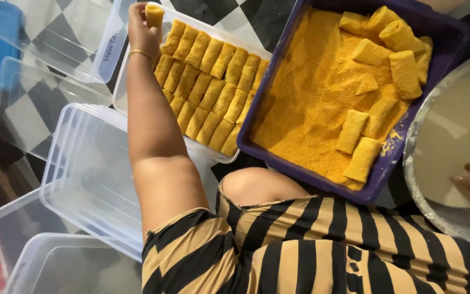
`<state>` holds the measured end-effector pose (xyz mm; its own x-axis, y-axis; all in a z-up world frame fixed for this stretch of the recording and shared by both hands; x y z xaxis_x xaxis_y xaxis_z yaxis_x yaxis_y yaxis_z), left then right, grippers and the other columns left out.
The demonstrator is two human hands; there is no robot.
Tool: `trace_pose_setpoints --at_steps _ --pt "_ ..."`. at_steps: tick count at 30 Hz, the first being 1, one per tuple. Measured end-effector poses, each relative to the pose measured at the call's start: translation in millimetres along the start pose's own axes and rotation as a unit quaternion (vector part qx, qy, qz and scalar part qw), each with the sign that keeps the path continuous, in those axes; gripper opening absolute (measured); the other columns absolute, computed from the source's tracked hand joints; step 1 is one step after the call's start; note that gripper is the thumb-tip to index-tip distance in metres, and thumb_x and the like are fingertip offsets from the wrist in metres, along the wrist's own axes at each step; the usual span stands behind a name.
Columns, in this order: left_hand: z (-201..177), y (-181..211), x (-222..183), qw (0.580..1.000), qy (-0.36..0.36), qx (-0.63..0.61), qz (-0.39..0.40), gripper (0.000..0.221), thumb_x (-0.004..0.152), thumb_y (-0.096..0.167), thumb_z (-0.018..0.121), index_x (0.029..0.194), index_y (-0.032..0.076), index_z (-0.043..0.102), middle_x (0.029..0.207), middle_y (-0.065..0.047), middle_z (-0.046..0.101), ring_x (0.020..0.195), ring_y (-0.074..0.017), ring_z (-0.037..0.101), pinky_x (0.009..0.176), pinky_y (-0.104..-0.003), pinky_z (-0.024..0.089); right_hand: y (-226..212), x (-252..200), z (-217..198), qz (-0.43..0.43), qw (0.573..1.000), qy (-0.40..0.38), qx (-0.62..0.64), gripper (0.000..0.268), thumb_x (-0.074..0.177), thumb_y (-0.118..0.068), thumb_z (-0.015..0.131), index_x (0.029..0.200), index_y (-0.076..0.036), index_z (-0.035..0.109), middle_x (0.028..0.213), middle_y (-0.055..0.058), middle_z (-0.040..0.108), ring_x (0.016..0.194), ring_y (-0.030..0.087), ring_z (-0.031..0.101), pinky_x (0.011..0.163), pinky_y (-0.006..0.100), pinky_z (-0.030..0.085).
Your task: Coating rectangular food items by dipping them in batter and then in breadcrumbs or a similar coating material.
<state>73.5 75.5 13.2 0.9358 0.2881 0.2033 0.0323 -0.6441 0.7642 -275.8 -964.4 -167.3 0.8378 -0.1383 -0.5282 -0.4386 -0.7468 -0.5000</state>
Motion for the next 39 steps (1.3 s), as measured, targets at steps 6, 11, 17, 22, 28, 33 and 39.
trace_pose_setpoints --at_steps 6,11,17,22,28,33,39 --pt "29 -53 -1 0.991 -0.006 0.130 -0.003 0.050 0.081 -0.014 0.060 0.120 0.013 0.043 0.114 -0.012 0.071 0.101 -0.0264 0.072 0.091 -0.038 0.055 40 7 -1 -0.049 0.999 0.015 0.003 0.060 0.086 0.001 0.083 0.137 0.024 0.061 0.107 0.033 0.063 0.089 0.038 0.060 0.079 0.045 0.051" --pt "30 -39 -8 0.982 -0.015 0.155 -0.105 0.024 0.090 0.004 0.056 0.114 0.012 0.057 0.106 -0.009 0.077 0.094 -0.0277 0.073 0.086 -0.041 0.056 21 -3 -2 -0.013 1.000 0.014 0.021 0.062 0.088 0.003 0.082 0.139 0.027 0.056 0.100 0.036 0.060 0.079 0.040 0.058 0.065 0.046 0.048" --pt "36 -39 -10 0.916 -0.097 0.357 -0.153 0.041 0.099 0.019 0.053 0.139 0.028 0.054 0.114 -0.017 0.064 0.101 -0.0389 0.067 0.089 -0.051 0.055 -21 -18 -7 0.011 1.000 -0.002 -0.024 0.061 0.092 0.001 0.080 0.142 0.026 0.054 0.112 0.041 0.062 0.090 0.049 0.064 0.076 0.053 0.055" --pt "39 -32 -15 0.896 -0.102 0.397 -0.173 0.046 0.093 0.012 0.058 0.138 0.025 0.055 0.123 -0.017 0.060 0.112 -0.0397 0.059 0.098 -0.053 0.044 -45 -21 -12 0.027 0.996 -0.014 -0.087 0.063 0.090 -0.004 0.085 0.141 0.022 0.058 0.101 0.036 0.067 0.079 0.043 0.068 0.068 0.048 0.057" --pt "48 6 -27 0.872 -0.092 0.480 -0.010 0.053 0.098 0.010 0.058 0.149 0.023 0.051 0.147 -0.004 0.052 0.111 -0.0252 0.066 0.098 -0.045 0.039 -63 -26 -12 0.060 0.990 -0.032 -0.125 0.063 0.093 -0.012 0.083 0.143 0.018 0.058 0.108 0.036 0.068 0.083 0.045 0.071 0.069 0.050 0.060" --pt "45 30 -21 0.882 -0.136 0.416 -0.176 0.075 0.081 -0.007 0.068 0.146 0.027 0.054 0.149 -0.007 0.046 0.121 -0.0322 0.056 0.104 -0.052 0.039 -19 -8 -9 0.013 0.980 -0.029 -0.195 0.059 0.092 -0.017 0.083 0.140 0.012 0.066 0.109 0.027 0.075 0.089 0.036 0.074 0.079 0.043 0.060" --pt "63 232 -75 0.943 0.156 0.135 0.262 0.017 0.090 0.011 0.056 0.103 0.019 0.065 0.090 0.000 0.069 0.068 -0.0223 0.065 0.062 -0.038 0.051 -75 -26 -20 0.034 0.934 -0.059 -0.351 0.059 0.097 -0.045 0.067 0.147 -0.014 0.066 0.143 0.004 0.071 0.118 0.024 0.076 0.102 0.036 0.058"
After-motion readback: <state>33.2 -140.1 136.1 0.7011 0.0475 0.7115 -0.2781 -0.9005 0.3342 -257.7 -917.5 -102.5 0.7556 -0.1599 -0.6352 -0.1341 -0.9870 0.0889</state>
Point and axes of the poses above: each hand's wrist, its own x-axis towards the middle knuckle, its own z-axis out of the palm, y = z × x, the point moved 6 cm from there along x, towards the middle knuckle
